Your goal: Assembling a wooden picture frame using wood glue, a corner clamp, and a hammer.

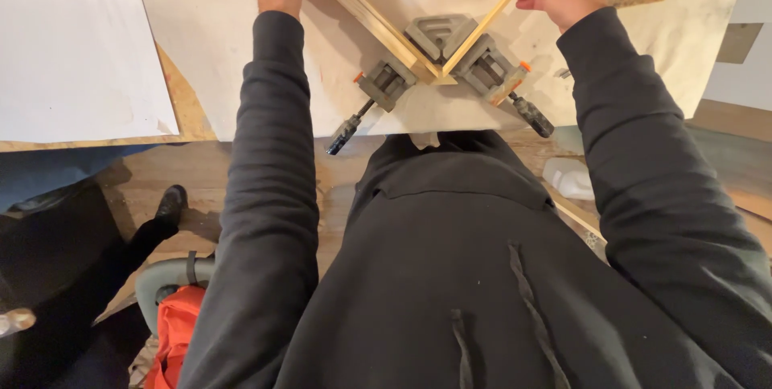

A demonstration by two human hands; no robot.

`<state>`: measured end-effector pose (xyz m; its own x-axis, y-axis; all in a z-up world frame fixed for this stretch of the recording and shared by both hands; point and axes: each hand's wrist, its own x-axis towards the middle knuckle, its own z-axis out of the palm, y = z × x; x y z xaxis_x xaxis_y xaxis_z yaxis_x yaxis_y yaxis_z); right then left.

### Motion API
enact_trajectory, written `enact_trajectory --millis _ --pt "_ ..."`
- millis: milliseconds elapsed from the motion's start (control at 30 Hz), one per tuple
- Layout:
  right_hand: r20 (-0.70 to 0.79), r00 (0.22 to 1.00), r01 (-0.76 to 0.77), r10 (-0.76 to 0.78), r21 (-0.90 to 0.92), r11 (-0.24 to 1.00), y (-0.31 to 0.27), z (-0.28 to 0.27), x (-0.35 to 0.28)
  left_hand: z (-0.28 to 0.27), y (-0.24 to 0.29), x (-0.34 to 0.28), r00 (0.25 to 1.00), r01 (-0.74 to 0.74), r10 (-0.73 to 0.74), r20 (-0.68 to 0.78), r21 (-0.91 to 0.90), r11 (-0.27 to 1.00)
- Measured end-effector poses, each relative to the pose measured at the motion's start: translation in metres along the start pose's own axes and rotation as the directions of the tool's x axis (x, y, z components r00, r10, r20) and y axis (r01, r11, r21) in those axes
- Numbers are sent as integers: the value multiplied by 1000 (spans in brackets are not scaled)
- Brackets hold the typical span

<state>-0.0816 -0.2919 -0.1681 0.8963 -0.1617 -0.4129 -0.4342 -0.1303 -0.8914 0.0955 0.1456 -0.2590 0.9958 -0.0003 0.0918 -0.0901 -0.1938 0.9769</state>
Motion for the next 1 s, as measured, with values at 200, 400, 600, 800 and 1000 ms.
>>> enact_trajectory --millis 200,400,600,800,1000 --pt "-13 1000 21 -21 21 1000 16 3 4 1 6 -14 994 83 -90 63 114 990" --pt "-23 996 83 -84 -27 996 5 7 -15 7 101 -55 928 -364 296 226 386 848" --pt "-119 923 258 -365 -511 820 -24 28 -89 24 183 -92 524 -737 358 773 202 645" --pt "192 816 440 -545 -819 369 -69 74 -128 35 161 -97 336 -855 324 884 143 498" --pt "219 877 397 -427 -831 389 -55 86 -125 35 159 -93 307 -863 294 905 134 487"
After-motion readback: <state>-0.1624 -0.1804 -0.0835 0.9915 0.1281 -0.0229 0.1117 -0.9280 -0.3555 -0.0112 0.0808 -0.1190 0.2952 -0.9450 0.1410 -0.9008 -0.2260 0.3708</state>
